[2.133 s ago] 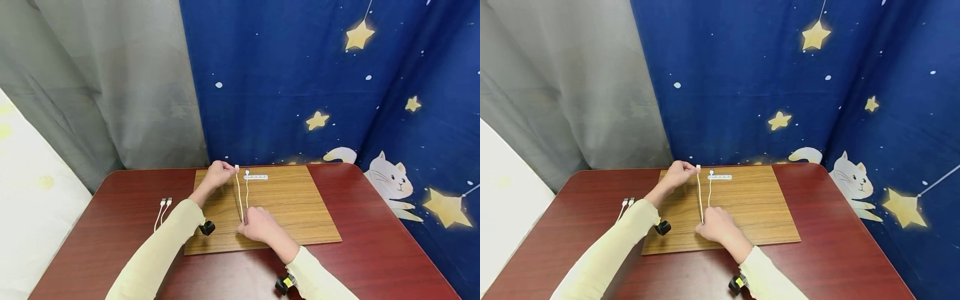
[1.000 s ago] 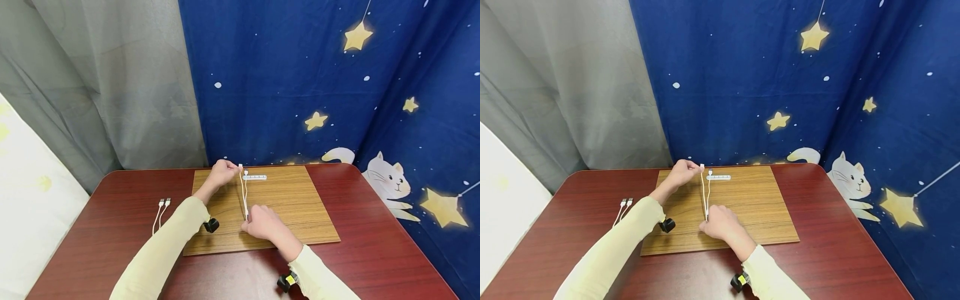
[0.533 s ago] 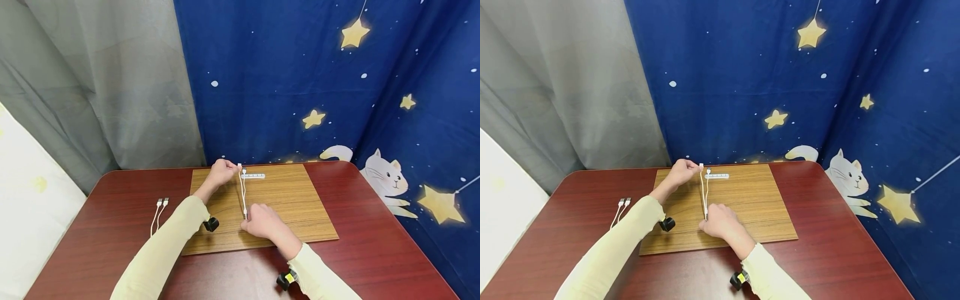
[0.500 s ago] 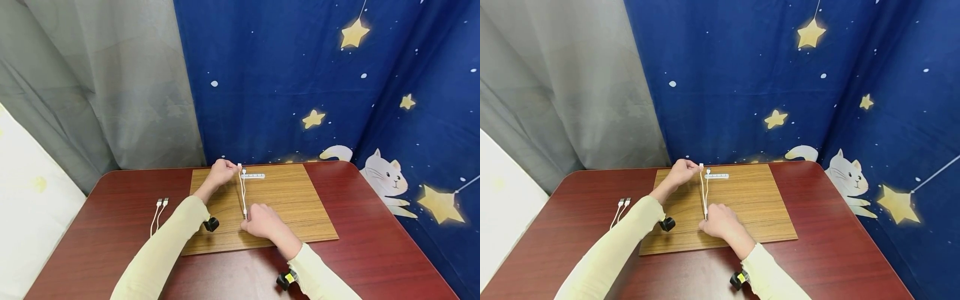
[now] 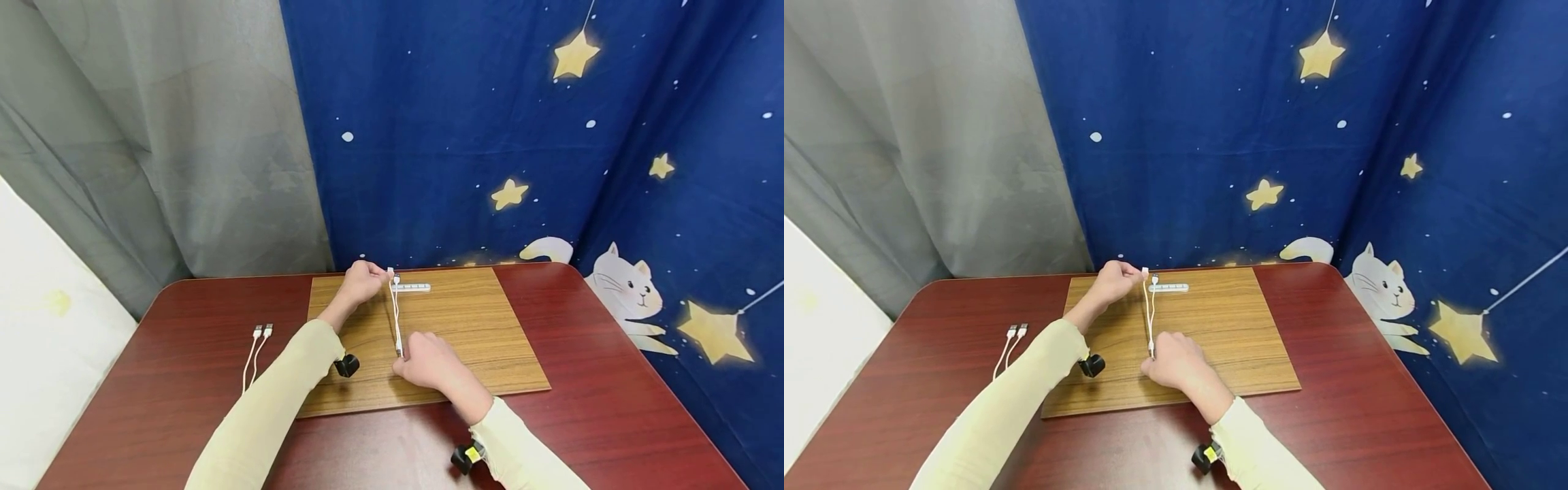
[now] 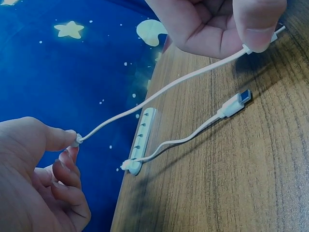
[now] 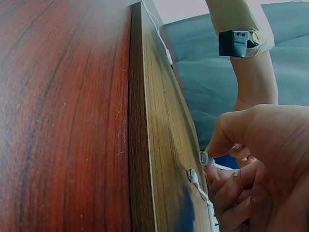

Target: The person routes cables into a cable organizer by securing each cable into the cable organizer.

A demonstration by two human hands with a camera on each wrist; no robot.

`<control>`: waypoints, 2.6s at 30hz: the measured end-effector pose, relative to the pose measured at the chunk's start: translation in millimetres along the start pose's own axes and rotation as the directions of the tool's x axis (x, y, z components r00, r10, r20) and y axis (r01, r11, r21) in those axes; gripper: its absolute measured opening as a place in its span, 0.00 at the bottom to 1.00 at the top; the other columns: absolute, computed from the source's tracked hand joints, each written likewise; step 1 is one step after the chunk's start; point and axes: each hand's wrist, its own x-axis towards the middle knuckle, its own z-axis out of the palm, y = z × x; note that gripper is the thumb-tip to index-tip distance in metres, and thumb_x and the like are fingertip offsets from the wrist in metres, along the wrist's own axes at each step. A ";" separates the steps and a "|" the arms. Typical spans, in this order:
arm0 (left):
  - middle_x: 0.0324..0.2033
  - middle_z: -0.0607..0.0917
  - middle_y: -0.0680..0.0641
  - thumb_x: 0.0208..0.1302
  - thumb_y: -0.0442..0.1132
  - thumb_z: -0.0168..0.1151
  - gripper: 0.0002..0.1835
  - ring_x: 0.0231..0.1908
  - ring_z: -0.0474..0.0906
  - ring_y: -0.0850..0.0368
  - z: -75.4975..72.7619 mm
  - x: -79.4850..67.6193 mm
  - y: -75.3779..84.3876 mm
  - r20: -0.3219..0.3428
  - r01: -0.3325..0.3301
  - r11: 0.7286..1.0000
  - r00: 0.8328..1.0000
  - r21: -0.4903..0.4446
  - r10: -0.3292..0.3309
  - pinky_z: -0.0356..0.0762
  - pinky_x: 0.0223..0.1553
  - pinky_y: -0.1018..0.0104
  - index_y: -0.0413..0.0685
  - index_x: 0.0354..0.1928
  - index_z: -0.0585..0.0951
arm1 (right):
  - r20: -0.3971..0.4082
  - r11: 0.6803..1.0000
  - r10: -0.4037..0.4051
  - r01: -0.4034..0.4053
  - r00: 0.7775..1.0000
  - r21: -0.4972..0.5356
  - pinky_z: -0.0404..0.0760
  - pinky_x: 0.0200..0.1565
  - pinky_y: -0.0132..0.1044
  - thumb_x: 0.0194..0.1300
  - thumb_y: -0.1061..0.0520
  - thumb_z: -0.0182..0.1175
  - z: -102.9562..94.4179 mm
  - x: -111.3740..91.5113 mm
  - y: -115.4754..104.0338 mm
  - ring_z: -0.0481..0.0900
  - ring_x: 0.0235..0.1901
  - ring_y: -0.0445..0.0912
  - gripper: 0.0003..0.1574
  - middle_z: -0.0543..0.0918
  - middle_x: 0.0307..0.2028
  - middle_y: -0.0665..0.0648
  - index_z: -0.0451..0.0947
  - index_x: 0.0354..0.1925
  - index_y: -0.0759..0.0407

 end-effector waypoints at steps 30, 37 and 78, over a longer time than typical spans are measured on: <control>0.26 0.84 0.50 0.67 0.44 0.66 0.11 0.23 0.74 0.56 10.1 7.7 -0.3 0.016 -0.013 1.000 1.000 0.026 0.013 0.69 0.23 0.65 0.43 0.34 0.88 | -0.025 1.000 -0.001 0.000 1.000 -0.021 0.64 0.20 0.40 0.55 0.51 0.64 -2.6 -4.2 -1.8 0.62 0.15 0.43 0.23 0.62 0.13 0.47 0.64 0.12 0.48; 0.25 0.83 0.51 0.67 0.45 0.67 0.11 0.24 0.73 0.56 9.5 9.4 -1.0 0.019 -0.013 0.999 1.000 0.035 0.012 0.69 0.24 0.66 0.43 0.33 0.88 | -0.032 1.000 0.006 -0.007 0.999 -0.019 0.67 0.22 0.41 0.55 0.50 0.65 -3.4 -4.4 -3.0 0.66 0.16 0.45 0.21 0.66 0.14 0.48 0.67 0.14 0.49; 0.27 0.84 0.50 0.67 0.45 0.67 0.13 0.21 0.74 0.56 25.0 13.0 1.0 -0.017 -0.001 0.999 1.000 0.046 0.002 0.71 0.24 0.65 0.42 0.34 0.87 | -0.071 0.992 0.021 -0.029 0.997 -0.119 0.72 0.25 0.47 0.55 0.49 0.64 -2.4 -1.8 0.3 0.72 0.20 0.51 0.17 0.73 0.19 0.54 0.70 0.17 0.50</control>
